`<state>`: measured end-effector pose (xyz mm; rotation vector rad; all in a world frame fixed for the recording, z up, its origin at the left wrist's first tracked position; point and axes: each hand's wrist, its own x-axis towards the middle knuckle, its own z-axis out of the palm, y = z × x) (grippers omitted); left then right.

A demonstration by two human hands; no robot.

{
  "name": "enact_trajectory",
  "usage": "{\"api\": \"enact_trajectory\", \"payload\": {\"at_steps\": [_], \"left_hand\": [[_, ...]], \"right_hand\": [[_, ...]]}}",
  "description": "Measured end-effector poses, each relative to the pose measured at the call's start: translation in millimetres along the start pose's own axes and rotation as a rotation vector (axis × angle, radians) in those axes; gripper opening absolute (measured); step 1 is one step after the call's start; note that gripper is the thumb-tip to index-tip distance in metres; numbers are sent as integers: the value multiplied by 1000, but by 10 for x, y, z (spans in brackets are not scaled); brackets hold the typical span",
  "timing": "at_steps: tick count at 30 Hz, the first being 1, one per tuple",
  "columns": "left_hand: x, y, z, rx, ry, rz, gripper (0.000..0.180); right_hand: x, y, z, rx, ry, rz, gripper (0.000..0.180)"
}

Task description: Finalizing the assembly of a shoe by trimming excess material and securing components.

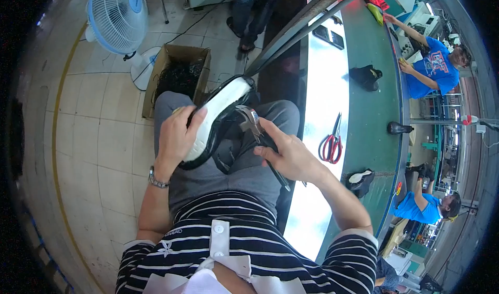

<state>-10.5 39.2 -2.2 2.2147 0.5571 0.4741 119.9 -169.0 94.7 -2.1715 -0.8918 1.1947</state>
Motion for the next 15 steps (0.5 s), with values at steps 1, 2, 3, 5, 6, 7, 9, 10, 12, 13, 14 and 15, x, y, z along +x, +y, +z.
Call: {"api": "enact_trajectory", "payload": {"at_steps": [1,2,3,5,6,7,9,10,12,13,14,15], "left_hand": [[3,0,-10,5,2,-5,37],[-1,-1,-13,56,-37,39,36],[-3,-8,0,105,-77,85,34],[-102,-43,71,-30,2,161,32],[-160,-17,77,-135,-89,79,30],[-221,1,67,-236,-180,-9,28],[-301,23,142,-186,-176,55,26],[-325,82,187,0,-131,119,29],[-332,132,215,290,-37,247,41],[-317,170,188,288,-42,246,41],[-295,225,138,255,-229,98,45],[-265,254,99,223,-412,-53,49]], "right_hand": [[38,-31,-5,25,-44,-38,58],[67,-26,2,-11,-61,-96,54],[82,-64,-17,-9,-62,-98,54],[111,-182,-88,-148,-143,-140,56],[146,-172,-127,-232,-165,-142,58],[177,-311,-163,-220,-165,-138,58],[236,-627,-242,-475,-384,93,58],[284,-617,-228,-536,-419,2,58],[328,-529,-167,-571,-408,-53,59],[340,-481,-151,-613,-393,-112,60],[320,-436,-146,-610,-396,-108,60],[286,-389,-132,-447,-377,-51,63]]}}
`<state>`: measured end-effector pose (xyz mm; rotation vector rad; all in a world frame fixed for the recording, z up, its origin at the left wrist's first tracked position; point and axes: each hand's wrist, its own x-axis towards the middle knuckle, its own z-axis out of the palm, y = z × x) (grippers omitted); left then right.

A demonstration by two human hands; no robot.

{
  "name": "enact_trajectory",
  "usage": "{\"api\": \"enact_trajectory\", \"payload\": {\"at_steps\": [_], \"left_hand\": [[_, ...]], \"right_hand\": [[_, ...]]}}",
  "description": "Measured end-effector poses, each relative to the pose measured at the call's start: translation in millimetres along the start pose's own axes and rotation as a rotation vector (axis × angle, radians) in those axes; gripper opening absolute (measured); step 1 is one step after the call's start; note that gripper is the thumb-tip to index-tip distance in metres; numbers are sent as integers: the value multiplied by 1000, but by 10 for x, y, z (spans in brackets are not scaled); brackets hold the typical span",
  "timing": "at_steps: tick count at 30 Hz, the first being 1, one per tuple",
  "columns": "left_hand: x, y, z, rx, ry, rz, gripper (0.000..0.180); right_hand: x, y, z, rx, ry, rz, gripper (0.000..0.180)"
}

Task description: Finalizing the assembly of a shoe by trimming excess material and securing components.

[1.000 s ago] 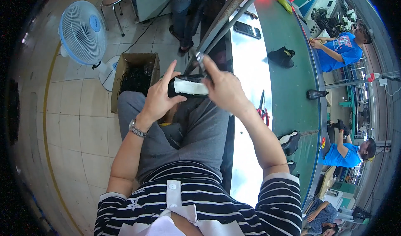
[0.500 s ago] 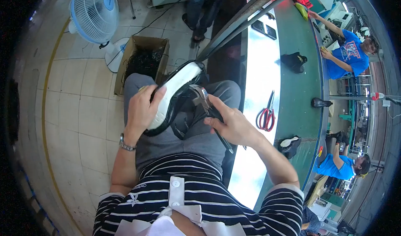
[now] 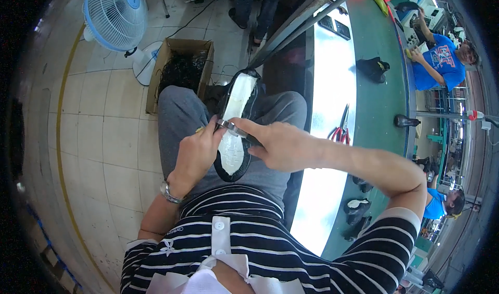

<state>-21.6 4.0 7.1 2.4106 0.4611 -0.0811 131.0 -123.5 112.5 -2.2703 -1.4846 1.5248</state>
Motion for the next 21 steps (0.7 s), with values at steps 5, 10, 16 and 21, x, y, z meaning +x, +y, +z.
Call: {"api": "enact_trajectory", "payload": {"at_steps": [5,10,16,21], "left_hand": [[146,-274,240,-1623,-330,-88,59],[398,-144,351,-1925,-385,-292,66],[434,-83,272,-1668,-293,-254,72],[476,-86,234,-1670,-379,-220,74]], "right_hand": [[-60,145,264,239,123,-68,70],[-106,297,417,252,277,-158,69],[-206,-59,-393,-376,140,-133,58],[317,484,-351,-318,480,-292,64]]}}
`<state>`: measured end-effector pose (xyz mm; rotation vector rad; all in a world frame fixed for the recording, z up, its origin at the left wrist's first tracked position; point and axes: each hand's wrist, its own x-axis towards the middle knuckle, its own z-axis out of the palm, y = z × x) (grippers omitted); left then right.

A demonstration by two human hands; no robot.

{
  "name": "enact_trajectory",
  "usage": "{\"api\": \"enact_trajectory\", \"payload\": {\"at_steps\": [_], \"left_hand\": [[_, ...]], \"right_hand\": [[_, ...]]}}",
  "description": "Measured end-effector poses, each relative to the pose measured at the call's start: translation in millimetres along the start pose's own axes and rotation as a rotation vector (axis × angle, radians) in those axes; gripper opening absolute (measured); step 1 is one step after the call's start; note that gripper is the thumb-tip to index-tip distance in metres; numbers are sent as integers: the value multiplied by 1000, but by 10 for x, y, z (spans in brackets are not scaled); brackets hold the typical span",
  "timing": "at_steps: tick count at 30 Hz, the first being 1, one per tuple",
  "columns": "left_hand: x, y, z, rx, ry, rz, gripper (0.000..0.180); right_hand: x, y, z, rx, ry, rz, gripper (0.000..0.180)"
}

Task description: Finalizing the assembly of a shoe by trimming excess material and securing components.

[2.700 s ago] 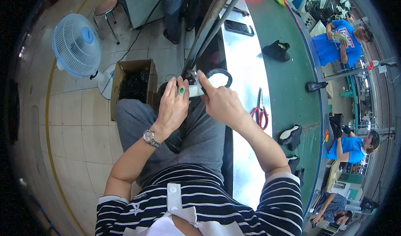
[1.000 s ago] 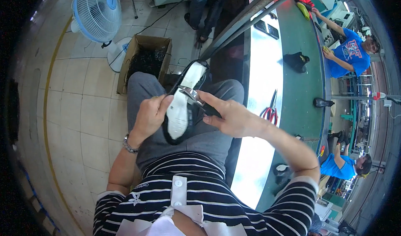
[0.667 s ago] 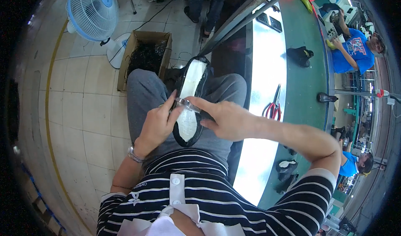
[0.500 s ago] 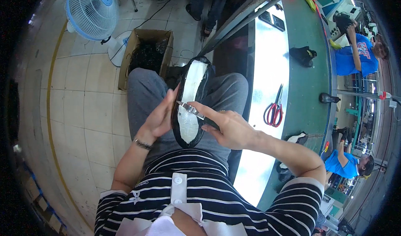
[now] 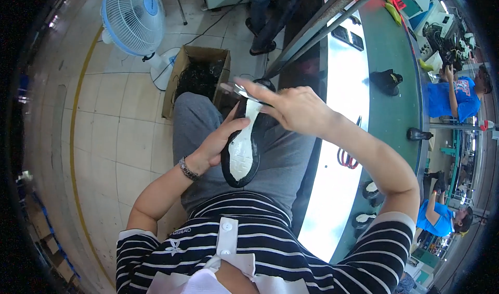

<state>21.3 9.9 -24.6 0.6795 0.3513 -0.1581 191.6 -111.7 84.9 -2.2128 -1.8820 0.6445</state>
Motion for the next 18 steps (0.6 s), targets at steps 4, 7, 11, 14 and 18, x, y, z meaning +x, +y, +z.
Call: {"api": "enact_trajectory", "payload": {"at_steps": [4,7,11,14,18], "left_hand": [[-21,65,-36,63,42,10,74],[-48,63,-64,59,-12,-8,75],[-71,40,-90,72,7,-46,76],[-86,122,-79,101,18,-65,81],[-86,165,-114,75,30,-155,85]], "right_hand": [[116,-98,-227,-277,-130,-9,63],[-13,-136,-57,-185,74,-126,60],[-114,-46,270,-80,-75,121,58],[-104,-186,146,-181,-146,147,62],[-135,-191,341,109,270,-40,63]]}}
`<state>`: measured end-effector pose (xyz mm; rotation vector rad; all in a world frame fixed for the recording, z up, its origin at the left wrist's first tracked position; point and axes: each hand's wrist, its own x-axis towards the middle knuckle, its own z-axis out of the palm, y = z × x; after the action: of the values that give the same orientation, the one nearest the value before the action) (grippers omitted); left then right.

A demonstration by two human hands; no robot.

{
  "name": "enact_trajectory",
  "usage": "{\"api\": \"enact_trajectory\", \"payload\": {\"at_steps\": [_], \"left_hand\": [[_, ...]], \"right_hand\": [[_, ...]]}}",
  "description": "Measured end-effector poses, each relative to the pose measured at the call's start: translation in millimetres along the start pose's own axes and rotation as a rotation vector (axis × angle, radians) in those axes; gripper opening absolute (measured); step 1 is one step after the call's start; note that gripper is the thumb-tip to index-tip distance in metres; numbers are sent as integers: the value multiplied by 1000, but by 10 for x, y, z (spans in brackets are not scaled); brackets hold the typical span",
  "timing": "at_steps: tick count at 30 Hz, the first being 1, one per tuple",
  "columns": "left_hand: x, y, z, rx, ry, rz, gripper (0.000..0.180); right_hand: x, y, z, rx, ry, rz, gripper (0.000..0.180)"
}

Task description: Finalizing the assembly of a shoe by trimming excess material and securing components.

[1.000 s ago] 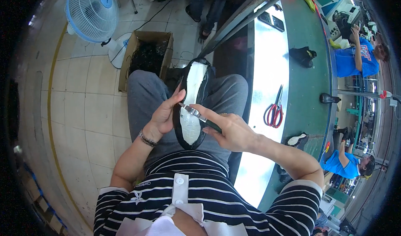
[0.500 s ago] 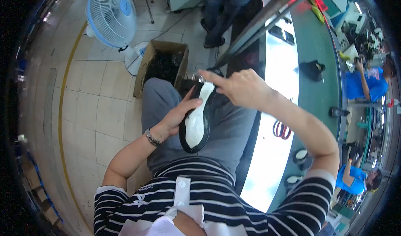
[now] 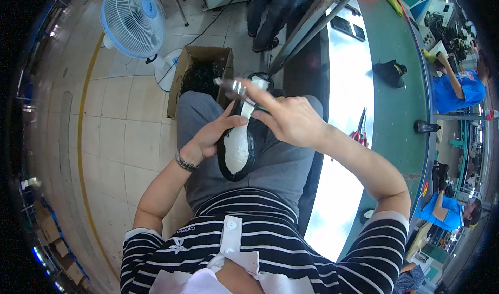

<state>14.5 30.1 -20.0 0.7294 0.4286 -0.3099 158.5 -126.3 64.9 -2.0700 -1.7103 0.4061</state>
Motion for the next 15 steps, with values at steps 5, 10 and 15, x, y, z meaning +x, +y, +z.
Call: {"api": "enact_trajectory", "payload": {"at_steps": [5,10,15], "left_hand": [[-50,-26,-8,-15,0,-14,85],[-57,-77,-109,76,-80,-2,85],[-160,-479,-118,-310,-93,132,75]], "right_hand": [[43,-143,-169,-343,-339,44,62],[-42,-166,-29,-69,-271,125,62],[32,-166,-93,-247,-358,48,57]]}}
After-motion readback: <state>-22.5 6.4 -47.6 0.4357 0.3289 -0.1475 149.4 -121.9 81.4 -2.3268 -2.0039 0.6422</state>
